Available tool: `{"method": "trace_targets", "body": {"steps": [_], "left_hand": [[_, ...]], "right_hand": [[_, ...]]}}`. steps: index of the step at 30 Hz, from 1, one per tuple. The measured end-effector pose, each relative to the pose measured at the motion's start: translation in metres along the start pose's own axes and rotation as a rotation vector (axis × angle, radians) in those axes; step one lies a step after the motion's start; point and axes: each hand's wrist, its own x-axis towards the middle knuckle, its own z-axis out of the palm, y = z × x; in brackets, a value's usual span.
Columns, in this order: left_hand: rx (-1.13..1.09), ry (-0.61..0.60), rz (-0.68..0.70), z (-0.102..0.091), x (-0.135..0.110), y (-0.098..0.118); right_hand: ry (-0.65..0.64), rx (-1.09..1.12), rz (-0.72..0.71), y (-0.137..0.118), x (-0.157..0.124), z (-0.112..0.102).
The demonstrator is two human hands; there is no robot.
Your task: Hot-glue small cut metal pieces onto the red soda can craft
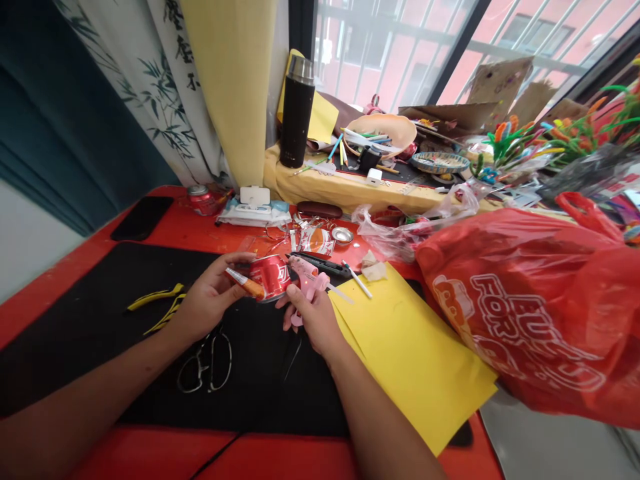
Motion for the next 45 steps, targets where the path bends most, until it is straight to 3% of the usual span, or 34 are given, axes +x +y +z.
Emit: {"method": "trace_targets", "body": {"steps": [6, 13, 27, 45], "left_hand": [[-0.027, -0.050, -0.018, 0.0021, -0.0015, 0.0004], [-0.055, -0.279, -0.054, -0.0055, -0.0028, -0.0046], [0.033, -0.138, -0.014, -0.0012, -0.0057, -0.0085], [0.043, -0.127, -0.002, -0.0001, -0.0052, -0.0070]], "right_hand": [[0.007, -0.008, 0.008, 0.0028, 0.0005, -0.0008], [0.023, -0.010, 0.014, 0.0014, -0.0003, -0.0005], [-0.016, -0.080, 0.003, -0.0031, -0.0042, 0.0042], [-0.060, -0.103, -0.005, -0.0044, -0.0046, 0.0036]]}}
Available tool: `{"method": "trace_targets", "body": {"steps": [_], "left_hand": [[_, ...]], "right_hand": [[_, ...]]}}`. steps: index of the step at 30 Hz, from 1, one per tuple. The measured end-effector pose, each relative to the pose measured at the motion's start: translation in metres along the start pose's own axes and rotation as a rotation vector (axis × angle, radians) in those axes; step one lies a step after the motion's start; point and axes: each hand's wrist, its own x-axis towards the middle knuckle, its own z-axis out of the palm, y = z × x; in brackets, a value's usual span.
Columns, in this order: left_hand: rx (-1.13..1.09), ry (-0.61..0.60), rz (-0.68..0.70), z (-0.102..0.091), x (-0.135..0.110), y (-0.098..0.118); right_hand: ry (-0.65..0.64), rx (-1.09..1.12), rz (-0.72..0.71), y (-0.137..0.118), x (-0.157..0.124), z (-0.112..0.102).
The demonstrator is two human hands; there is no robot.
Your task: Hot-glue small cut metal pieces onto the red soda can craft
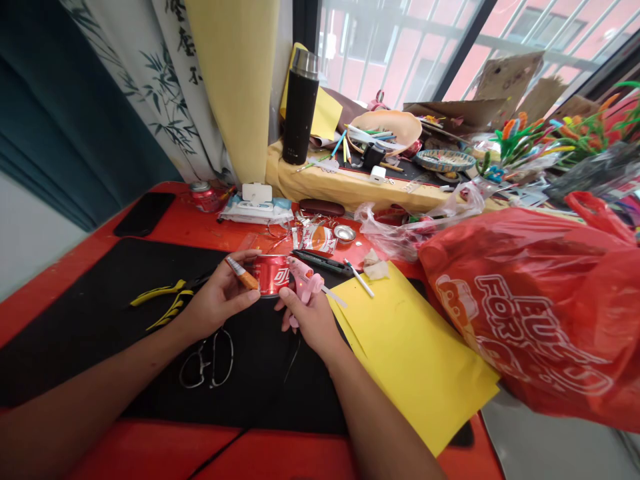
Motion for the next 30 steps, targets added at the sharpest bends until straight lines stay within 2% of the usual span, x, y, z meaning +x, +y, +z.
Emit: {"method": "trace_targets", "body": {"steps": [8, 14, 20, 30], "left_hand": [[-0.003, 0.006, -0.018, -0.001, -0.001, -0.001], [-0.046, -0.044, -0.063, -0.002, -0.003, -0.007], [0.003, 0.009, -0.061, 0.000, -0.004, -0.006], [-0.011, 0.019, -0.079, -0.010, 0.005, -0.003]], "right_hand": [[0.004, -0.007, -0.019, -0.002, 0.000, 0.001], [-0.006, -0.037, -0.021, -0.002, -0.001, 0.002], [-0.006, -0.063, -0.015, -0.001, 0.000, 0.003], [0.189, 0.084, -0.013, 0.011, 0.003, 0.002]]}}
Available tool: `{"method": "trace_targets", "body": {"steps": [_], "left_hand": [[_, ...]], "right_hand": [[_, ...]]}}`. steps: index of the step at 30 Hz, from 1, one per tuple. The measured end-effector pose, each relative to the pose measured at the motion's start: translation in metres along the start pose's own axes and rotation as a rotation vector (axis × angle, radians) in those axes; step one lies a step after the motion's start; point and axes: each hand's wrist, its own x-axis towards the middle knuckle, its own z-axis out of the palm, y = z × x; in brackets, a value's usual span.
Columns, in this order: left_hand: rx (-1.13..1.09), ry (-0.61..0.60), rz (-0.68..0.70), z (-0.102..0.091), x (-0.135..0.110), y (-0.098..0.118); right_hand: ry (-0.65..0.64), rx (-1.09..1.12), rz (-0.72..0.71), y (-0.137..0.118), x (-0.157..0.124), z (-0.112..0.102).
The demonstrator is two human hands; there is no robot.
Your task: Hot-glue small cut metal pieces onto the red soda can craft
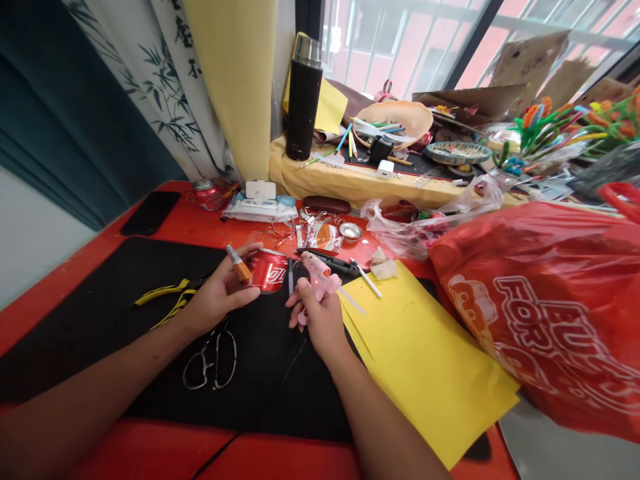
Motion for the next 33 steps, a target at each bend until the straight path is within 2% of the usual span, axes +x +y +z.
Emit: {"method": "trace_targets", "body": {"steps": [6, 11, 17, 23, 33], "left_hand": [[-0.160, -0.004, -0.103, -0.005, 0.004, -0.001], [-0.217, 0.043, -0.129, -0.013, 0.008, 0.004], [-0.261, 0.022, -0.150, -0.024, 0.013, 0.001], [-0.234, -0.023, -0.154, -0.026, 0.014, 0.001], [-0.157, -0.054, -0.131, -0.028, 0.014, -0.003]], "right_hand": [[0.059, 0.091, -0.039, -0.001, -0.003, 0.003], [0.007, 0.121, -0.050, -0.002, -0.006, 0.004], [-0.071, 0.151, -0.042, -0.003, -0.015, 0.009], [-0.199, 0.096, -0.008, -0.003, -0.024, 0.015], [-0.233, 0.098, 0.085, -0.003, -0.022, 0.014]]}}
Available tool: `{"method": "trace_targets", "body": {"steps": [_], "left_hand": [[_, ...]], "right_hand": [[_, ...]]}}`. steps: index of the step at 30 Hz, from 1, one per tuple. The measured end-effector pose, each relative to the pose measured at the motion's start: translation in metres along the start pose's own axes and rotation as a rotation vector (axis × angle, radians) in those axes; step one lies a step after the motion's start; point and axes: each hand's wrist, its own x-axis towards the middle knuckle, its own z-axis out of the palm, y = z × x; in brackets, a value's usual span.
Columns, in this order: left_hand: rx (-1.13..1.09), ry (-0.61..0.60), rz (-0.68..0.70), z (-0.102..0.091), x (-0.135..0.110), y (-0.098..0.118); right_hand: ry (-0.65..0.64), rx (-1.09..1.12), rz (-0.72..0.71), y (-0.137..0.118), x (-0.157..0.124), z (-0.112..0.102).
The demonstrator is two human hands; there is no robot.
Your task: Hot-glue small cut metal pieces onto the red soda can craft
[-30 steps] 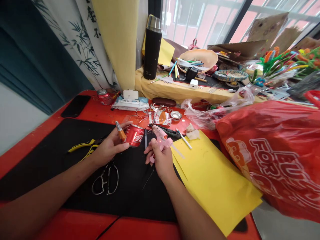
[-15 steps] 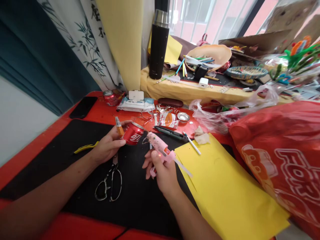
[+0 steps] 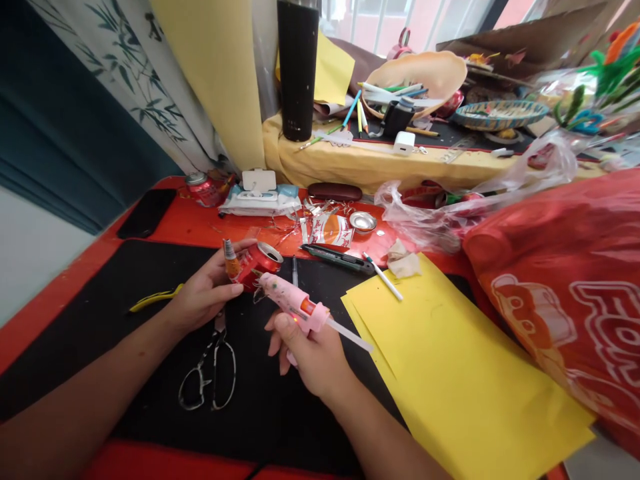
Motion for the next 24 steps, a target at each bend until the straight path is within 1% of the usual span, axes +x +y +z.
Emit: {"method": "trace_targets", "body": {"steps": [3, 8, 13, 17, 24], "left_hand": [[0.013, 0.006, -0.014, -0.0016, -0.0003, -0.0014], [0.045, -0.023, -0.012, -0.0017, -0.0002, -0.0008], [0.081, -0.034, -0.011, -0.0025, -0.0001, 0.0000], [0.106, -0.026, -0.009, -0.0030, -0.0003, 0.0004], [0.130, -0.032, -0.014, -0.0018, -0.0004, 0.0026]], "right_hand": [[-0.005, -0.011, 0.018, -0.0020, -0.0004, 0.0013], [-0.018, -0.022, 0.004, -0.0022, -0.0006, 0.0024], [-0.009, -0.080, -0.043, -0.0016, -0.0003, 0.0027], [-0.026, -0.112, -0.069, -0.0022, -0.0003, 0.0025], [-0.008, -0.148, -0.048, -0.0055, 0.0003, 0.0031]]}}
